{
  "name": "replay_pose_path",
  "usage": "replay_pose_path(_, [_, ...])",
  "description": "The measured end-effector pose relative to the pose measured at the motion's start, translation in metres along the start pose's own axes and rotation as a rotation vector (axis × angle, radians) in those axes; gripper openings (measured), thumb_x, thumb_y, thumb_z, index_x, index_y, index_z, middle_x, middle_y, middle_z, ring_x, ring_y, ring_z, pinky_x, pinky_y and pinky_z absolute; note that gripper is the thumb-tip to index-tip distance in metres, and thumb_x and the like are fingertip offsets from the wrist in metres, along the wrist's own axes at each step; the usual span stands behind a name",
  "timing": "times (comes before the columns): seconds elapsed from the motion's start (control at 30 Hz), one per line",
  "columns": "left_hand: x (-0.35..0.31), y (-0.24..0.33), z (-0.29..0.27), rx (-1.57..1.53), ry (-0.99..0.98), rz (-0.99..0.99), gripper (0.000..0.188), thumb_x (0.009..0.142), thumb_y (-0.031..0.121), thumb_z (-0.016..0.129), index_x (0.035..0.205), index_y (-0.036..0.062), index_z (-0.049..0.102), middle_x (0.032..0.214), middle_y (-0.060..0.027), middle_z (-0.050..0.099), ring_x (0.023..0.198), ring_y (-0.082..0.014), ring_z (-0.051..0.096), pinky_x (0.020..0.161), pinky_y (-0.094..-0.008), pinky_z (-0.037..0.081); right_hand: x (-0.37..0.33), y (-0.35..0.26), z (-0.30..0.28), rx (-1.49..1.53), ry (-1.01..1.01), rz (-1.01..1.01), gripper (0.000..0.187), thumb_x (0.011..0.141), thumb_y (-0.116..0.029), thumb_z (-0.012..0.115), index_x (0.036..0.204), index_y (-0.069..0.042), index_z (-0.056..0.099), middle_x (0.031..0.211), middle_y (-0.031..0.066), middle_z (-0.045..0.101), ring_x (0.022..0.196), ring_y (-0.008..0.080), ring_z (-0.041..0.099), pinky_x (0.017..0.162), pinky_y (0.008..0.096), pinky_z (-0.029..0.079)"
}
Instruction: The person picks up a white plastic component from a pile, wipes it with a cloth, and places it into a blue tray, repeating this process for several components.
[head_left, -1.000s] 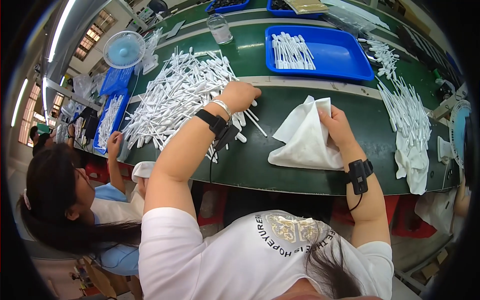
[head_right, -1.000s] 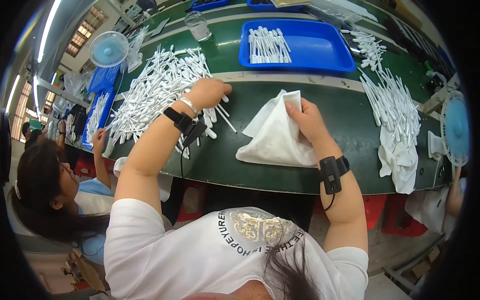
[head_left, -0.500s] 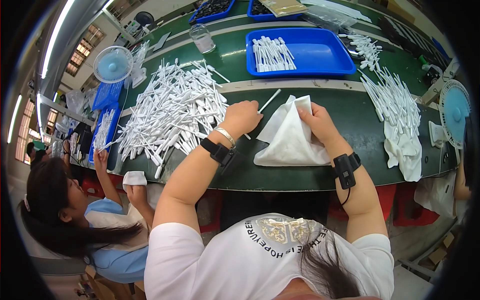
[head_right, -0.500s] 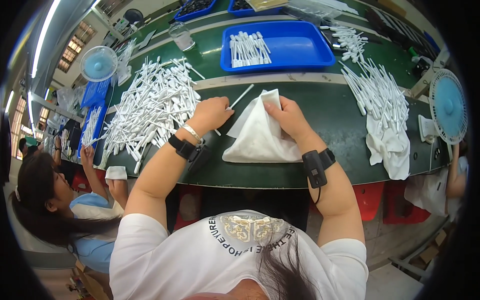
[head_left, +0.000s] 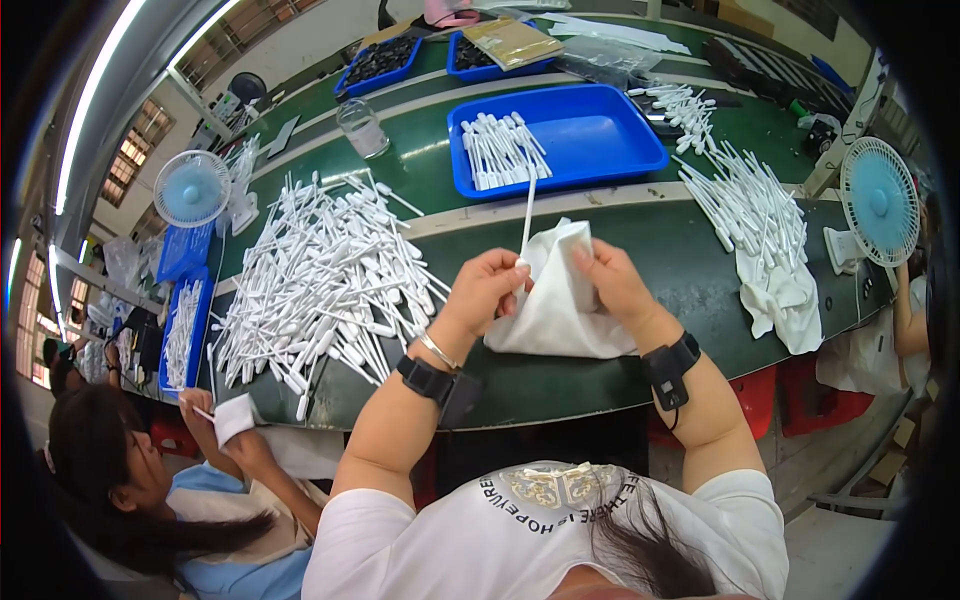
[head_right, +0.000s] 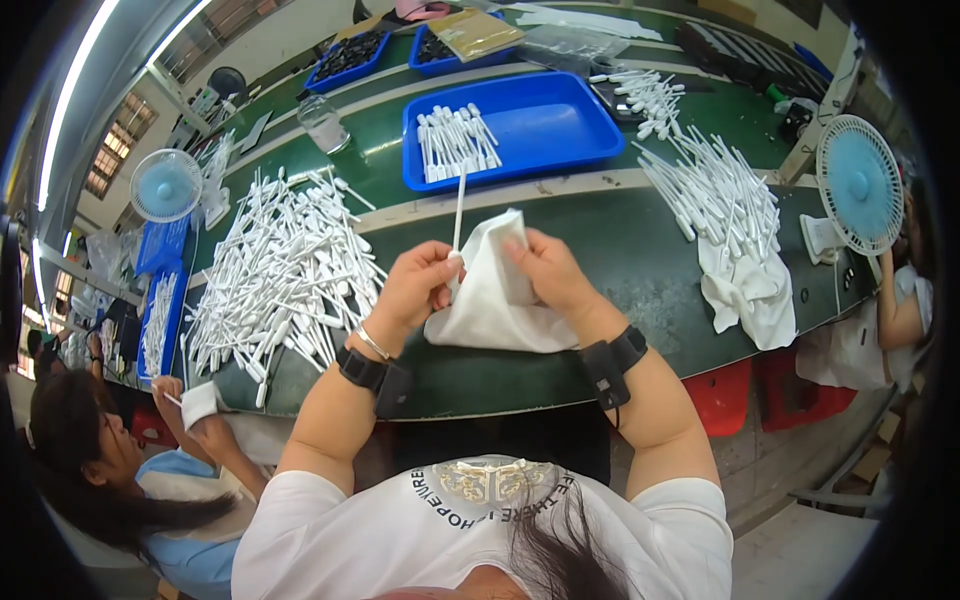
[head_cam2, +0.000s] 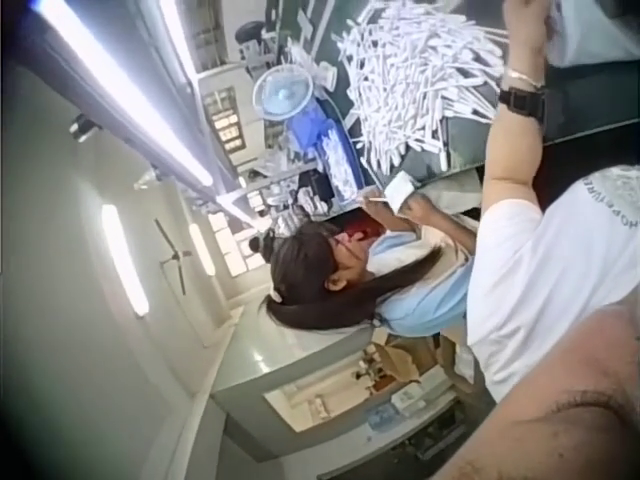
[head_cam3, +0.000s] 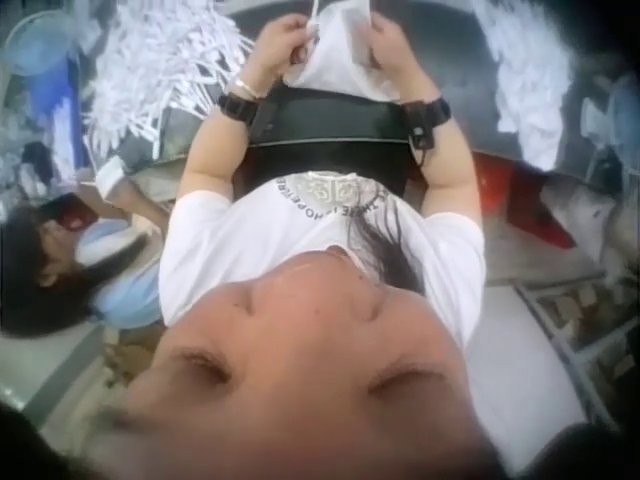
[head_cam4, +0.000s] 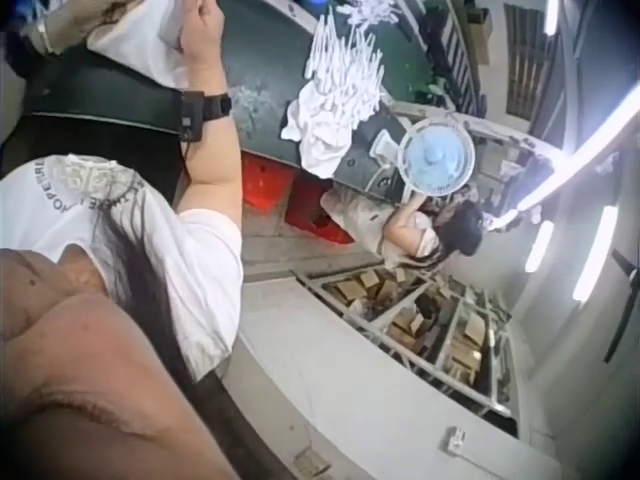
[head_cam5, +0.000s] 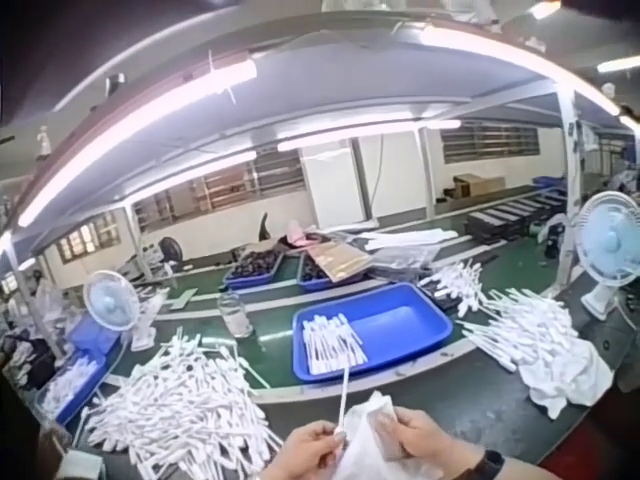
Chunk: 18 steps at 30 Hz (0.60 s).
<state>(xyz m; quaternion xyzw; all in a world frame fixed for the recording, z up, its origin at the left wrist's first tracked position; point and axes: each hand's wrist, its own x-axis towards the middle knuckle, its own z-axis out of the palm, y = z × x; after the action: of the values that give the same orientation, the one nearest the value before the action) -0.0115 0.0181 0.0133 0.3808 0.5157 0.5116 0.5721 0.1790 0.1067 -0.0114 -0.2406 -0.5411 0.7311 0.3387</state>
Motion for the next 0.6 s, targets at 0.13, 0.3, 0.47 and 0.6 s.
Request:
replay_pose_path(0.13, [0.005,-0.032,0.005,-0.221,-0.014,0.011,0.014,0.085,0.015,0.058,0.088,0.0015,0.056,0.074,-0.0033,0.061,0.047,-0.0051,0.049,0.041,-0.0176,0.035,-0.006,-0.007,0.006,-0.291,0.025,-0.025,0.028,0.088,-0.019,0.054,0.108,0.001,0.054,0.091,0.0030,0.059,0.081,0.0084,0.053,0.072,0.0231,0.044])
replay_pose_path(0.3, [-0.005,-0.016,0.000,-0.195,-0.025,-0.062,0.011,0.085,0.012,0.057,0.092,0.0031,0.055,0.072,-0.0006,0.058,0.052,-0.0055,0.051,0.046,-0.0171,0.038,-0.007,-0.013,-0.002,-0.573,0.096,-0.081,0.026,0.088,-0.017,0.054,0.107,0.001,0.055,0.090,0.0024,0.060,0.079,0.0075,0.052,0.070,0.0225,0.043])
replay_pose_path(0.47, [-0.007,-0.022,0.003,-0.178,-0.040,-0.019,0.010,0.086,0.011,0.056,0.090,0.0021,0.055,0.073,-0.0022,0.060,0.053,-0.0058,0.052,0.047,-0.0176,0.038,-0.006,-0.004,0.000,-0.643,0.078,-0.019,0.024,0.088,-0.017,0.054,0.103,0.001,0.056,0.089,0.0018,0.060,0.077,0.0065,0.051,0.068,0.0220,0.043])
replay_pose_path(0.6, [-0.011,-0.029,0.015,0.097,0.036,0.159,0.012,0.085,0.012,0.056,0.088,0.0006,0.057,0.072,-0.0031,0.062,0.053,-0.0088,0.052,0.049,-0.0208,0.041,-0.011,0.014,0.027,-0.465,0.115,0.049,0.023,0.089,-0.016,0.052,0.104,0.001,0.055,0.089,0.0014,0.060,0.075,0.0061,0.052,0.066,0.0213,0.043])
